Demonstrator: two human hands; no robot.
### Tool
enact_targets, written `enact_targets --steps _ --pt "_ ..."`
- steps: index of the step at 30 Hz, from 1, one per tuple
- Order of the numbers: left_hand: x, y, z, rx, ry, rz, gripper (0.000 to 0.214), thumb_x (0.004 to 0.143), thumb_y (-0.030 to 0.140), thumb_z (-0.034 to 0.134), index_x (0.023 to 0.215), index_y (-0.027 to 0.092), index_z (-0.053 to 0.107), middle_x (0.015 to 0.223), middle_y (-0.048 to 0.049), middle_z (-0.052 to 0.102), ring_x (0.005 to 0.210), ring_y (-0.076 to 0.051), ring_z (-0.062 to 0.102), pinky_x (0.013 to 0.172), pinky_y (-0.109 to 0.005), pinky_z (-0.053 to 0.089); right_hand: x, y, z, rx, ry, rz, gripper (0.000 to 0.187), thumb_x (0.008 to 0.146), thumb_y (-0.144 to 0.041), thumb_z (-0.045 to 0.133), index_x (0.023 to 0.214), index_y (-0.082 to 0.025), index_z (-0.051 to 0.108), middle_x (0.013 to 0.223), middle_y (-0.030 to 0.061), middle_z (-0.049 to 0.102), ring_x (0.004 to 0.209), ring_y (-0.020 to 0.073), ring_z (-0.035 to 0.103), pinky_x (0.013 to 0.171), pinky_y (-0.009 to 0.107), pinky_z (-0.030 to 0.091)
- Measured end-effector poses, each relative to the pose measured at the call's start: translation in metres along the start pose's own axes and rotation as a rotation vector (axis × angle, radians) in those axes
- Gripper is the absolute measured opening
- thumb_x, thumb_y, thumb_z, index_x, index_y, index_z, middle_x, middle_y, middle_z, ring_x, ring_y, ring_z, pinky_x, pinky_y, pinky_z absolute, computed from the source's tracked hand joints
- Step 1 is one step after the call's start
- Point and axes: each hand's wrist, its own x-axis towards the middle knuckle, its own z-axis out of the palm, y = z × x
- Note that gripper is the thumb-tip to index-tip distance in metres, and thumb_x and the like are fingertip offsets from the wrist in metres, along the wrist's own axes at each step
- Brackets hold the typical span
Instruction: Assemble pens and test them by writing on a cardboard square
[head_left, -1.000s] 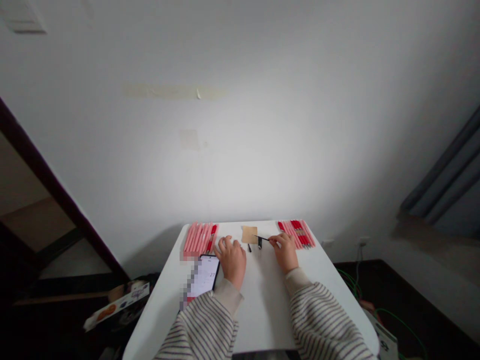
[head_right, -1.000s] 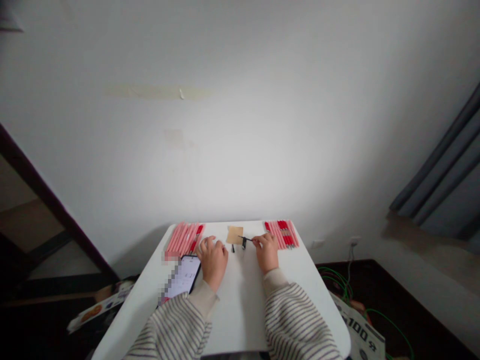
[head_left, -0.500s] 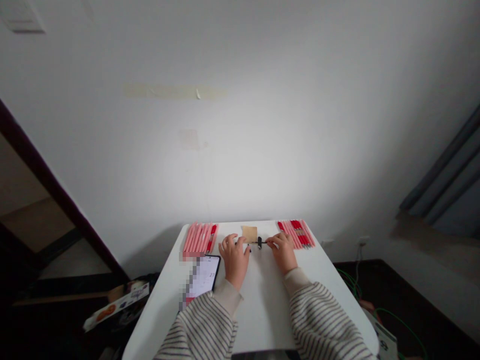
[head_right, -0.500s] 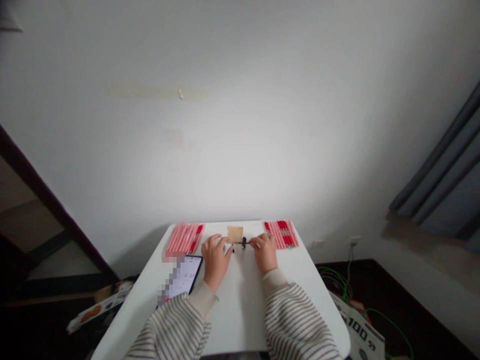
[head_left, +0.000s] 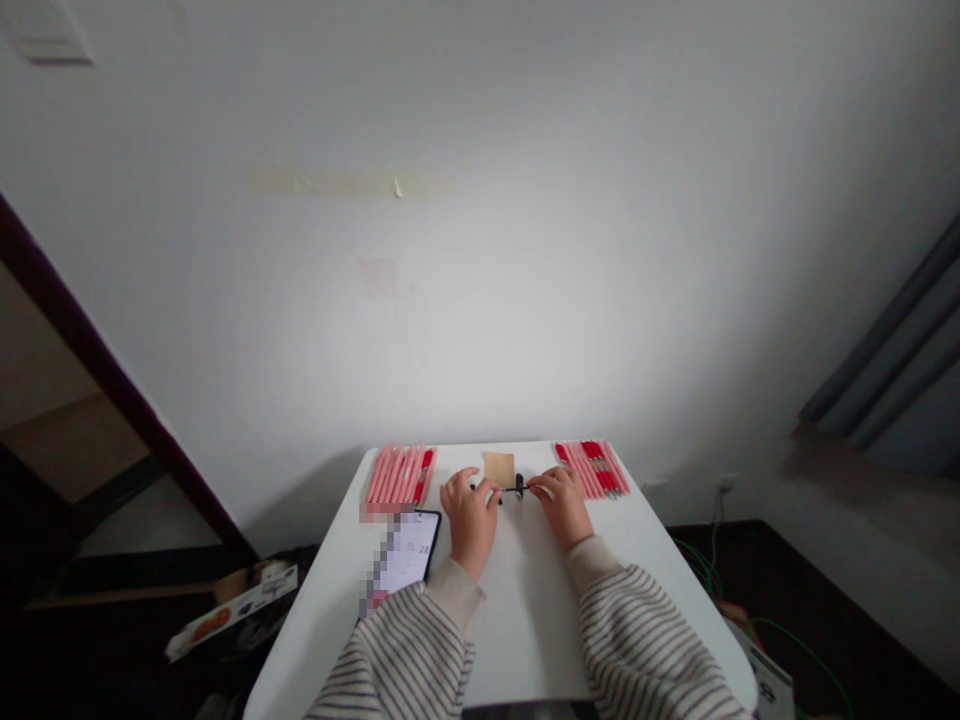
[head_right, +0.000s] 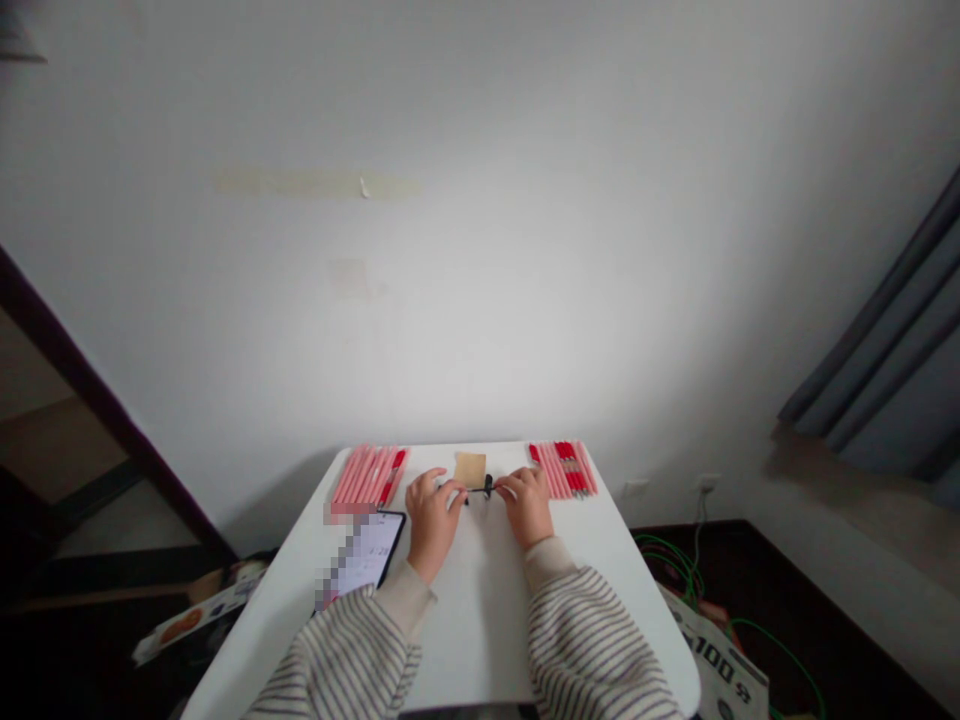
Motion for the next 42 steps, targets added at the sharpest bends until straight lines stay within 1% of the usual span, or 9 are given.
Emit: enact_targets --steps 6,11,16,23,28,32,35,42 --pt "-0.001 -0.004 0.003 -0.016 0.023 -0.017 0.009 0.079 0.024 0.059 0.082 0.025 0.068 0.113 -0.0058 0.056 0.111 -0.024 0.047 0.097 -0.044 0.036 0.000 0.006 0.001 -0.019 0.031 0.033 0.016 0.085 -0.027 0.059 0.094 -0.024 0.072 0.083 0.0066 0.061 0.090 0.0230 0.050 0.083 0.037 0.040" --pt "-0.001 -0.009 0.007 0.037 0.076 -0.076 0.011 0.082 0.021 0.053 0.085 0.020 0.064 0.110 -0.0076 0.057 0.108 -0.024 0.048 0.093 -0.042 0.037 -0.002 0.012 0.002 -0.055 0.062 0.081 0.022 0.087 -0.028 0.053 0.101 -0.023 0.069 0.085 0.0072 0.061 0.090 0.0228 0.049 0.082 0.037 0.038" --pt "-0.001 -0.010 0.008 0.085 0.132 -0.100 0.013 0.083 0.021 0.048 0.083 0.019 0.061 0.110 -0.0088 0.058 0.109 -0.023 0.049 0.093 -0.041 0.036 -0.002 0.011 0.001 -0.065 0.046 0.092 0.023 0.087 -0.027 0.052 0.101 -0.023 0.069 0.085 0.0072 0.061 0.090 0.0231 0.048 0.082 0.037 0.037" --pt "0.001 -0.006 -0.001 0.162 0.151 -0.167 0.017 0.082 0.021 0.046 0.078 0.017 0.062 0.106 -0.0100 0.061 0.106 -0.024 0.050 0.096 -0.043 0.032 -0.002 0.009 0.001 -0.075 0.044 0.097 0.022 0.086 -0.026 0.052 0.100 -0.023 0.070 0.085 0.0073 0.061 0.089 0.0233 0.047 0.082 0.037 0.036" --pt "0.001 -0.001 -0.005 0.237 0.108 -0.185 0.019 0.081 0.022 0.046 0.081 0.015 0.064 0.109 -0.0106 0.060 0.107 -0.025 0.049 0.097 -0.045 0.031 -0.003 0.009 0.001 -0.065 0.039 0.099 0.022 0.086 -0.025 0.052 0.100 -0.022 0.070 0.086 0.0074 0.061 0.090 0.0234 0.047 0.083 0.036 0.036" --pt "-0.002 0.002 -0.004 0.282 0.062 -0.167 0.019 0.080 0.021 0.048 0.085 0.015 0.065 0.110 -0.0099 0.060 0.106 -0.025 0.048 0.098 -0.046 0.030 -0.003 0.009 0.002 -0.068 0.050 0.093 0.022 0.086 -0.025 0.052 0.098 -0.022 0.070 0.084 0.0070 0.061 0.089 0.0229 0.047 0.082 0.036 0.036" --pt "-0.004 0.004 -0.004 0.306 0.022 -0.168 0.020 0.079 0.021 0.047 0.088 0.015 0.064 0.108 -0.0098 0.059 0.104 -0.026 0.048 0.096 -0.046 0.031 -0.002 0.008 0.002 -0.068 0.050 0.086 0.022 0.086 -0.025 0.051 0.097 -0.022 0.070 0.083 0.0067 0.061 0.088 0.0227 0.048 0.081 0.036 0.036" --pt "-0.007 0.007 -0.005 0.316 -0.041 -0.157 0.020 0.080 0.020 0.046 0.087 0.015 0.065 0.108 -0.0106 0.057 0.107 -0.027 0.045 0.095 -0.048 0.031 -0.002 0.008 0.001 -0.069 0.047 0.092 0.023 0.086 -0.026 0.050 0.096 -0.022 0.070 0.082 0.0065 0.062 0.087 0.0228 0.049 0.081 0.036 0.036"
